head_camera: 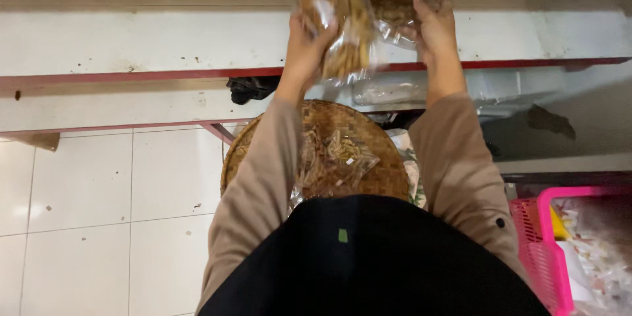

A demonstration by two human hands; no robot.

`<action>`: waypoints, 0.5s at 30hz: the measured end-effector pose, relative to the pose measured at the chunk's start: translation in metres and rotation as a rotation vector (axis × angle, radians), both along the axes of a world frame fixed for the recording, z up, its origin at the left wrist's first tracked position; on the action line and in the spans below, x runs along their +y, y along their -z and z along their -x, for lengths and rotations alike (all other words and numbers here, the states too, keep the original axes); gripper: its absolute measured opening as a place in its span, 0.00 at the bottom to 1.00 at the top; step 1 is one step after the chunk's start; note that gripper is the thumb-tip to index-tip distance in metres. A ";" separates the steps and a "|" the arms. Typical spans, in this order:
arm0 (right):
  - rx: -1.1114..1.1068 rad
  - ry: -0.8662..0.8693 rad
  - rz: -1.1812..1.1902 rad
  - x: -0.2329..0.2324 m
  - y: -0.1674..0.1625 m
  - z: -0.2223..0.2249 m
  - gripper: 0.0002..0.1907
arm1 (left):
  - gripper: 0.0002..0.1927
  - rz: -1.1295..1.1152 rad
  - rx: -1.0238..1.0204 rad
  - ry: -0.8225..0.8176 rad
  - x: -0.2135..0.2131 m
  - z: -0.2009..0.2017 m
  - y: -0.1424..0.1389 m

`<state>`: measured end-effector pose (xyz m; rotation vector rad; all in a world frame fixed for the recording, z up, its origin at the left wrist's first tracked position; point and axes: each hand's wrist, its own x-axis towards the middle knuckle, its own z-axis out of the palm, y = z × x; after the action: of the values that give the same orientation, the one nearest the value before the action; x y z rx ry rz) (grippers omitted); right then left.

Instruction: The person picks up small plastic bags of fried snack pieces from a large woven tray and places and arranges them in rows on white display shelves, working through several shelf levels and trays of packaged snacks.

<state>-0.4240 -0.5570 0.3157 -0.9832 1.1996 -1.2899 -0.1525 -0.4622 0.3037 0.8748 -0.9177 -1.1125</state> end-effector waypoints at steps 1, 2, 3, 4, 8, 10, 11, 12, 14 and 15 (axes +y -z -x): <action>0.011 0.024 0.090 0.008 0.005 0.002 0.27 | 0.37 0.086 -0.022 -0.054 -0.021 0.006 -0.003; 0.223 0.145 0.280 0.020 0.011 0.003 0.28 | 0.42 0.108 -0.253 -0.189 -0.033 0.009 -0.002; 0.435 0.261 0.465 0.037 0.019 0.000 0.29 | 0.41 0.117 -0.443 -0.304 -0.042 0.011 -0.004; 0.648 0.372 0.642 0.053 0.026 -0.003 0.30 | 0.40 0.147 -0.574 -0.406 -0.036 0.012 0.001; 0.595 0.475 0.610 0.181 0.115 -0.019 0.15 | 0.35 0.252 -0.710 -0.616 0.069 -0.001 0.059; 0.750 0.171 0.344 0.243 0.174 -0.032 0.25 | 0.28 0.084 -0.955 -0.699 0.137 -0.017 0.110; 0.835 0.002 0.178 0.265 0.199 -0.038 0.31 | 0.25 0.122 -0.980 -0.753 0.177 -0.020 0.140; 0.925 -0.078 0.046 0.285 0.223 -0.047 0.49 | 0.27 0.011 -0.922 -0.663 0.207 -0.025 0.169; 1.111 -0.196 -0.234 0.321 0.258 -0.058 0.67 | 0.42 -0.282 -1.044 -0.612 0.263 -0.032 0.225; 1.201 -0.222 -0.389 0.341 0.272 -0.066 0.66 | 0.52 -0.591 -1.197 -0.535 0.288 -0.037 0.249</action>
<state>-0.3578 -0.2160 0.0435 -1.5829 2.0343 -0.1504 -0.1155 -0.1743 0.0550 2.2398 -1.1772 -0.2808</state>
